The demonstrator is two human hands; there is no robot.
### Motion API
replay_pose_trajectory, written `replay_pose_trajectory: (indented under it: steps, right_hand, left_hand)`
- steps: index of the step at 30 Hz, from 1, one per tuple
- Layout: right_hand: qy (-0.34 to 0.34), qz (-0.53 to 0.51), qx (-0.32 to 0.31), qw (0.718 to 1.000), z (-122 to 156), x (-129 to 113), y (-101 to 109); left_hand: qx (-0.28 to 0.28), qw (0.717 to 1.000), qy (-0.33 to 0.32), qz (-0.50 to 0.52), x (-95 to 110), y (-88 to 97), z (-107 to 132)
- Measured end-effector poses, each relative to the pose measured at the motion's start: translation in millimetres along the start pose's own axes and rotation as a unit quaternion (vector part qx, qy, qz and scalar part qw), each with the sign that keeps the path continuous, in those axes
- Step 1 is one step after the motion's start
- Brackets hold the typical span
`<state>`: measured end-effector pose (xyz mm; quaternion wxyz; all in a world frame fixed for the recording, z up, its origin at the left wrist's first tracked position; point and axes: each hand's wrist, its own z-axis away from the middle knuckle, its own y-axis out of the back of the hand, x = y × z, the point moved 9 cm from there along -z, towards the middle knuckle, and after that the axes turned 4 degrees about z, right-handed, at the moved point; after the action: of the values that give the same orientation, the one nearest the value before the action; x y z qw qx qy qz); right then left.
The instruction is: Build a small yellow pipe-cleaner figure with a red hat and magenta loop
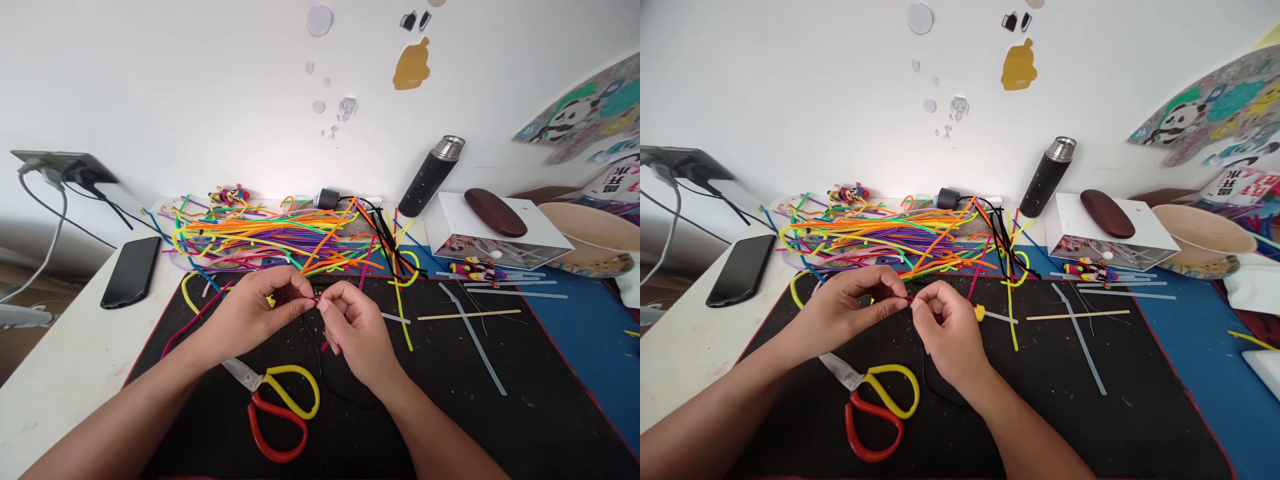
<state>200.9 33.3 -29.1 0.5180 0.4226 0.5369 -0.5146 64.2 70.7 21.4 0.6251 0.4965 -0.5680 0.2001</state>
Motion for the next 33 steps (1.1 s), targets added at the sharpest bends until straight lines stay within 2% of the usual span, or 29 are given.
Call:
replay_pose_trajectory:
  steps: [7, 19, 29, 33]
  right_hand:
    - [-0.005, 0.006, 0.000, 1.000, -0.4, -0.2, -0.9]
    - [-0.015, 0.019, -0.002, 1.000, 1.7, 1.9, -3.3]
    - [-0.007, 0.006, -0.006, 1.000, 1.8, 2.6, -4.4]
    - [-0.010, 0.005, -0.004, 1.000, 2.0, 2.2, -3.8]
  left_hand:
    - [-0.004, 0.999, -0.019, -0.041, 5.0, -1.1, 2.5]
    - [-0.018, 0.998, -0.014, -0.060, 5.0, -3.0, 2.8]
    - [-0.031, 0.999, 0.020, -0.031, 2.3, -3.7, 2.4]
    - [-0.027, 0.999, 0.014, -0.037, 3.7, -2.8, 2.3]
